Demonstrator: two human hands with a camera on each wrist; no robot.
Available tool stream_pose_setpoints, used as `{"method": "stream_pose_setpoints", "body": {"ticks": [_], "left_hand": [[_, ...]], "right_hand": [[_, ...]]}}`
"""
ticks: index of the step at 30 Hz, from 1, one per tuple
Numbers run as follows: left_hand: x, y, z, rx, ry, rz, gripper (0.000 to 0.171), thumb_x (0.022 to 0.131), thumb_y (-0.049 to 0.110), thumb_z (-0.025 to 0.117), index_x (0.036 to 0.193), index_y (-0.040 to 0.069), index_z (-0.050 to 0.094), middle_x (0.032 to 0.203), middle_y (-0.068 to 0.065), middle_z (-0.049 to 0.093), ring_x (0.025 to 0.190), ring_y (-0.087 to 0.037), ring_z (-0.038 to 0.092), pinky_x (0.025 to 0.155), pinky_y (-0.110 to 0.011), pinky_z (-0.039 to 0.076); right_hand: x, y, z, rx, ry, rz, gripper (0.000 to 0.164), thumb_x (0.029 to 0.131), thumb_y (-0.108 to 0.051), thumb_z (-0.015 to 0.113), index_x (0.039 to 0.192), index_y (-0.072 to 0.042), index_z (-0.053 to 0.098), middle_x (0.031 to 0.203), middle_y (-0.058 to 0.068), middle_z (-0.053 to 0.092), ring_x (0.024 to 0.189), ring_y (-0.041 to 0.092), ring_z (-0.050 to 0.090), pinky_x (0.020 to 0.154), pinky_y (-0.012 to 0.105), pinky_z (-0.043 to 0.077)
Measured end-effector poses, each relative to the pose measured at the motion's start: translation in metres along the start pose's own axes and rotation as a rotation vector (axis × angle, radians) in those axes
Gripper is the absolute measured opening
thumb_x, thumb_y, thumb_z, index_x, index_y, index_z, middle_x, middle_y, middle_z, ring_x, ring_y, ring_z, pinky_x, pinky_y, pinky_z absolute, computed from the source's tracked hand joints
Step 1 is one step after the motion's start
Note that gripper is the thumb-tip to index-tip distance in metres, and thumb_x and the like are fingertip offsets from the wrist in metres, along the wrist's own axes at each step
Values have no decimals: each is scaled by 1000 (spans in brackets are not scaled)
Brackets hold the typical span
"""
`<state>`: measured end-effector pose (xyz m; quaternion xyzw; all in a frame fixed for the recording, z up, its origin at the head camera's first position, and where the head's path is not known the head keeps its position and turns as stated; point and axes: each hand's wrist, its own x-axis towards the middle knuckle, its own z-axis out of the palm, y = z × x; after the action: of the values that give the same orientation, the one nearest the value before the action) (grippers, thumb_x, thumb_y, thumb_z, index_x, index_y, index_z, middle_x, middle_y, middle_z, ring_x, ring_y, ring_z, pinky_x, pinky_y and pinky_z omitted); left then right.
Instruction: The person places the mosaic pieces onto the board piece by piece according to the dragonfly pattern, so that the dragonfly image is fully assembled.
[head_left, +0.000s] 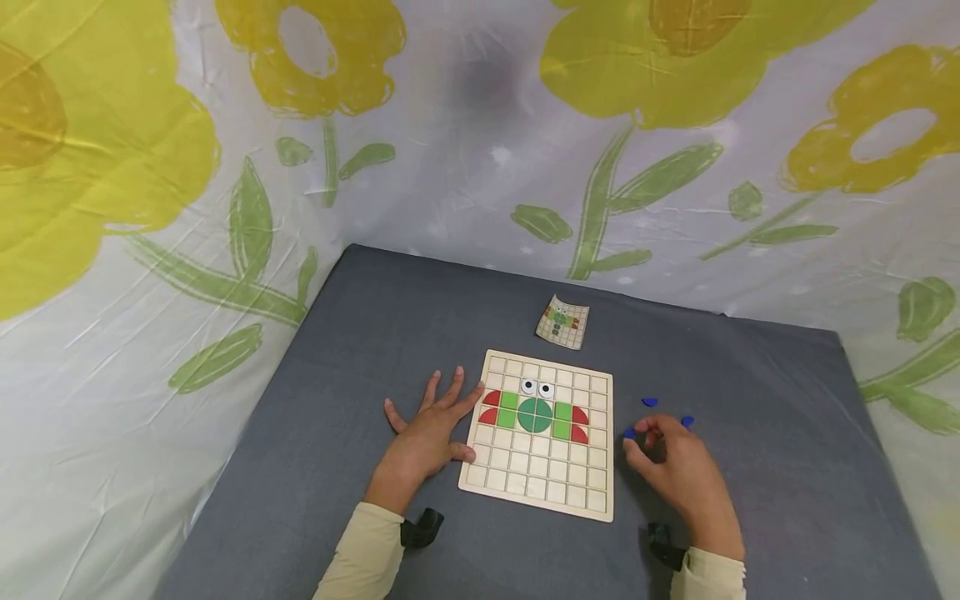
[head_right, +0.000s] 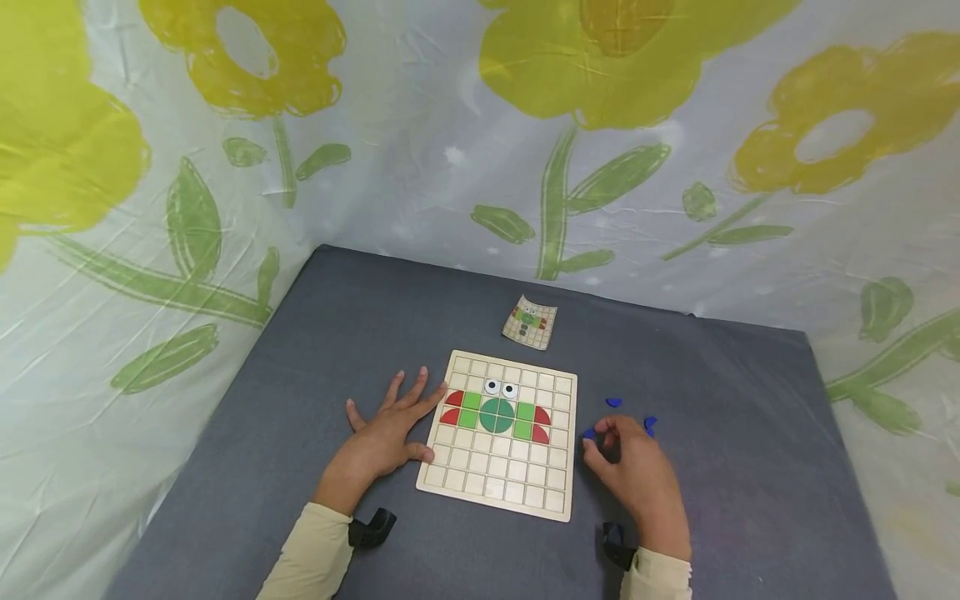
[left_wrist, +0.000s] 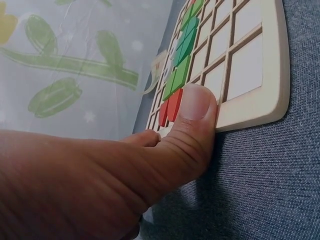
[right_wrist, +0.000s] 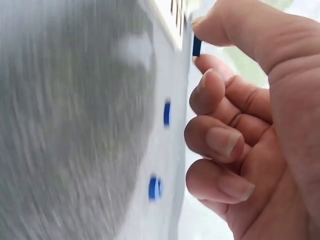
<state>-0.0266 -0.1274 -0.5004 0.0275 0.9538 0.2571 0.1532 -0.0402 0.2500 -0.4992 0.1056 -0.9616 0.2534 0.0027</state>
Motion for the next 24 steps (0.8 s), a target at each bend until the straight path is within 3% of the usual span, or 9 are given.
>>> {"method": "stream_pose_setpoints", "body": {"ticks": [11,17,24], "left_hand": [[1,-1,0,11,-4,5,107,71,35,90,165,36,38,177,1,15,165,-34,1,106,-91,-8],[2,-2,2,12,-9,6,108,71,36,89,165,36,38,177,1,15,165,-34,1,106,-91,-9],[3,-2,2,15,0,4,108,70,35,90,165,36,39,177,0,16,165,-35,1,106,-92,-8]], "right_hand": [[5,-58,31,92,-63,-184,25,90,-21,85,106,-14,68,88,-6,59,68,12,52,58,24,41],[5,-84,49,76,-104,-195,24,90,-26,85,108,-18,70,85,-11,59,63,3,47,56,23,42],[9,-102,64,1,-95,-206,25,91,-28,85,108,-16,72,85,-11,57,66,3,49,58,25,43]]}}
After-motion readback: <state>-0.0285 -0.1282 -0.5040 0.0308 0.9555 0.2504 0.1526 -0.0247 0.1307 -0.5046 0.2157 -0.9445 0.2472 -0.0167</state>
